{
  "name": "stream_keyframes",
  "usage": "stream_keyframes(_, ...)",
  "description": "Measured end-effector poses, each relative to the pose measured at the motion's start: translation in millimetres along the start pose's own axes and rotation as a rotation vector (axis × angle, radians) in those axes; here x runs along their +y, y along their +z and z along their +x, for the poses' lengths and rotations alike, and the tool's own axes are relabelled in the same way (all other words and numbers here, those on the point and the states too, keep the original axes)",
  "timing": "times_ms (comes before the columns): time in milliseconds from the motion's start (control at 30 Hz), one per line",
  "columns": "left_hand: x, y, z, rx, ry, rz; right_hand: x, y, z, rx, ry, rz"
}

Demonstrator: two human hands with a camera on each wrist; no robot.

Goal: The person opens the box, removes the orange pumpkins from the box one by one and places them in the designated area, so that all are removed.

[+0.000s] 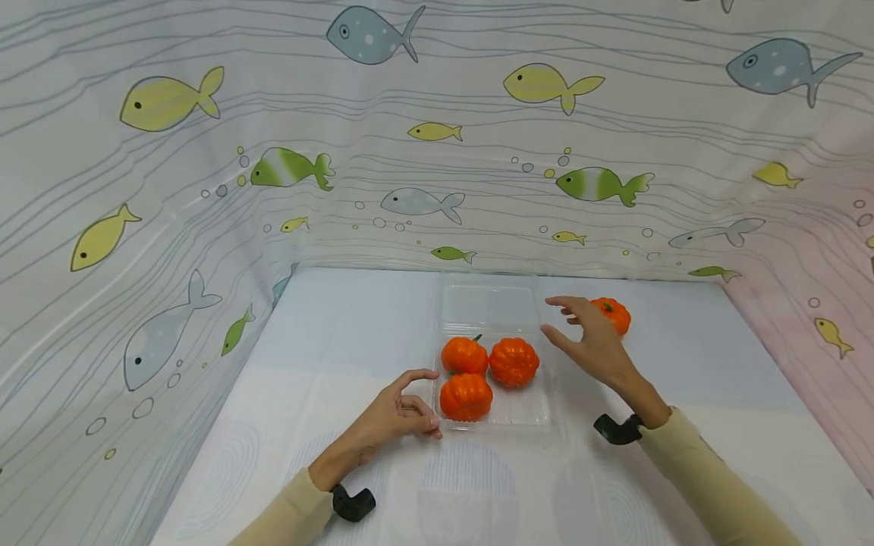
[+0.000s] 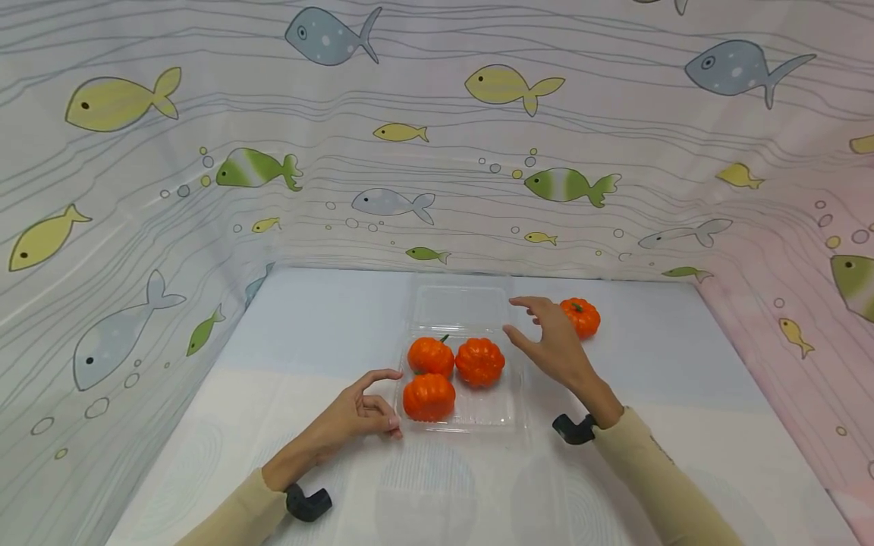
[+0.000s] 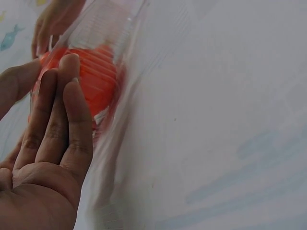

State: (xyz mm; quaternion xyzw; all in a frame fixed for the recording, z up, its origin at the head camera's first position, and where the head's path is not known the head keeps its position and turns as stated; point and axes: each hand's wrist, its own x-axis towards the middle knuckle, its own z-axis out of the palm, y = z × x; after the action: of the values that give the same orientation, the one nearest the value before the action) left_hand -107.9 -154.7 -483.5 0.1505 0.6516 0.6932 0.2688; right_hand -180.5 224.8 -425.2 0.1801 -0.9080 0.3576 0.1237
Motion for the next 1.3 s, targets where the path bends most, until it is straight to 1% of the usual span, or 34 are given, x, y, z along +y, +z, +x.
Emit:
stream_keyframes(167, 0.2, 0.3, -0.4, 0.002, 0.002, -0.007, -8.8, 7.2, 1.0, -0.044, -0.028, 0.025)
stream_keyframes(333, -0.9, 0.7, -1.1, 0.005, 0.000, -0.005, -16.0, 15.2, 0.8, -0.100, -0.022, 0.043)
stream_keyframes(467, -1.5, 0.9, -1.8, 0.008, -0.004, -0.007, -20.4, 21.4, -0.3, -0.165, -0.014, 0.055)
stream_keyframes(667, -1.1, 1.0, -2.0, 0.011, -0.003, -0.003, -26.5, 26.5, -1.0, -0.250, 0.018, 0.064)
stream_keyframes(800, -2.1, 0.7, -1.3, 0.008, 0.001, -0.002, -27.3, 30.0, -1.6, -0.260, 0.015, 0.047)
stream_keyframes(1000, -2.9, 0.4, -1.4, 0.005, 0.003, -0.004, -27.3, 34.2, -1.8, -0.248, 0.014, 0.034)
stream_keyframes(1200, -4.0, 0.2, -1.7, 0.008, -0.007, 0.000, -31.1, 35.1, -3.4, -0.275, 0.044, 0.080)
stream_keyframes(1300, -4.4, -0.1, -1.4, 0.007, -0.005, 0.006, -34.0, 33.6, -4.2, -0.315, 0.071, 0.107)
